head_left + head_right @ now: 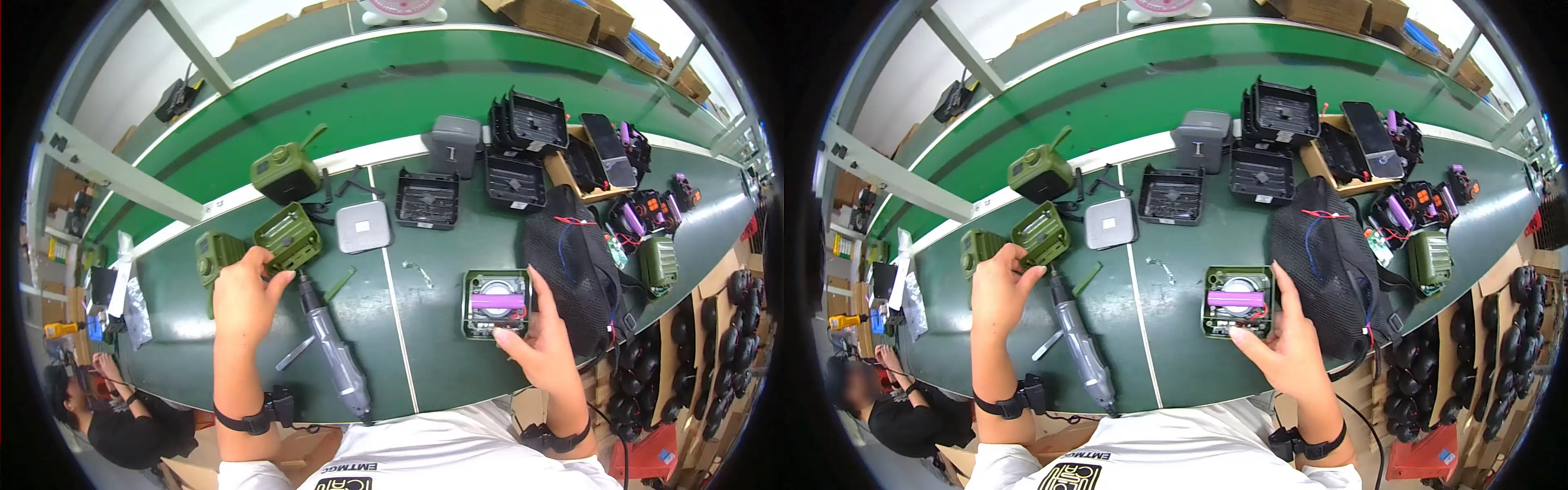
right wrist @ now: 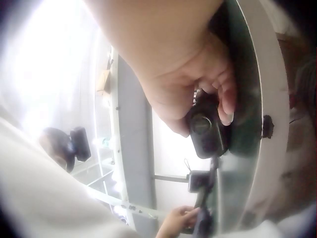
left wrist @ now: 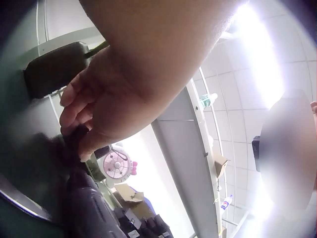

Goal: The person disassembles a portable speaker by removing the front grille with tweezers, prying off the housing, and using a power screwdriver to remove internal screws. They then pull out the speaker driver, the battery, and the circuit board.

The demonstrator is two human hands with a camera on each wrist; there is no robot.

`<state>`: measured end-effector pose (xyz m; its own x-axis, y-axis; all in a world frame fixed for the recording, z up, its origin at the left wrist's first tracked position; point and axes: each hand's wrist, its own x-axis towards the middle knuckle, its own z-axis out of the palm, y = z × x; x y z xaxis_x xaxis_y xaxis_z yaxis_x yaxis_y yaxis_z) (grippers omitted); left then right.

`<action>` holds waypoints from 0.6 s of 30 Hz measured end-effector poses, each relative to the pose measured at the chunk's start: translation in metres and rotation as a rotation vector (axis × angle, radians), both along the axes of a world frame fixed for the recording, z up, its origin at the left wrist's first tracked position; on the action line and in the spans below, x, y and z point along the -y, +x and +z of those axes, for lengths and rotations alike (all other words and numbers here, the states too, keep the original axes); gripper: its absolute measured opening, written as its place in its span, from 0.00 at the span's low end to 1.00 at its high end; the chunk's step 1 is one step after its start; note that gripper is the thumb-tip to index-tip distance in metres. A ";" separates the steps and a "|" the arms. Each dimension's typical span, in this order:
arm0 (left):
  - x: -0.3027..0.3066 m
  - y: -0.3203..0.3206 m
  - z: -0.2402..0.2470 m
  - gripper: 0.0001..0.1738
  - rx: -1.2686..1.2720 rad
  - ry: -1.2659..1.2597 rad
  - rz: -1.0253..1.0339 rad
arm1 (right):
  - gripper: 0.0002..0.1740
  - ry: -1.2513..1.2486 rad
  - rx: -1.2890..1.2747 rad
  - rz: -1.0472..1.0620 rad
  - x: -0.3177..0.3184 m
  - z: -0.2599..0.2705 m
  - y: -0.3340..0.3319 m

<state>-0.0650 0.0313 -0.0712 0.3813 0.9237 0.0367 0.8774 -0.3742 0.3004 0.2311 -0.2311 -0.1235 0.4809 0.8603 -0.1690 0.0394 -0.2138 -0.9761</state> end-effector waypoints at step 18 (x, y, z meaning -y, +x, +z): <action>0.018 0.009 0.005 0.27 -0.205 0.161 0.036 | 0.59 0.046 -0.060 0.029 0.003 -0.008 0.004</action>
<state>-0.0561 0.0138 -0.0663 0.3630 0.9253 0.1095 0.9274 -0.3701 0.0537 0.2348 -0.2342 -0.1315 0.4455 0.8814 -0.1569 -0.0134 -0.1687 -0.9856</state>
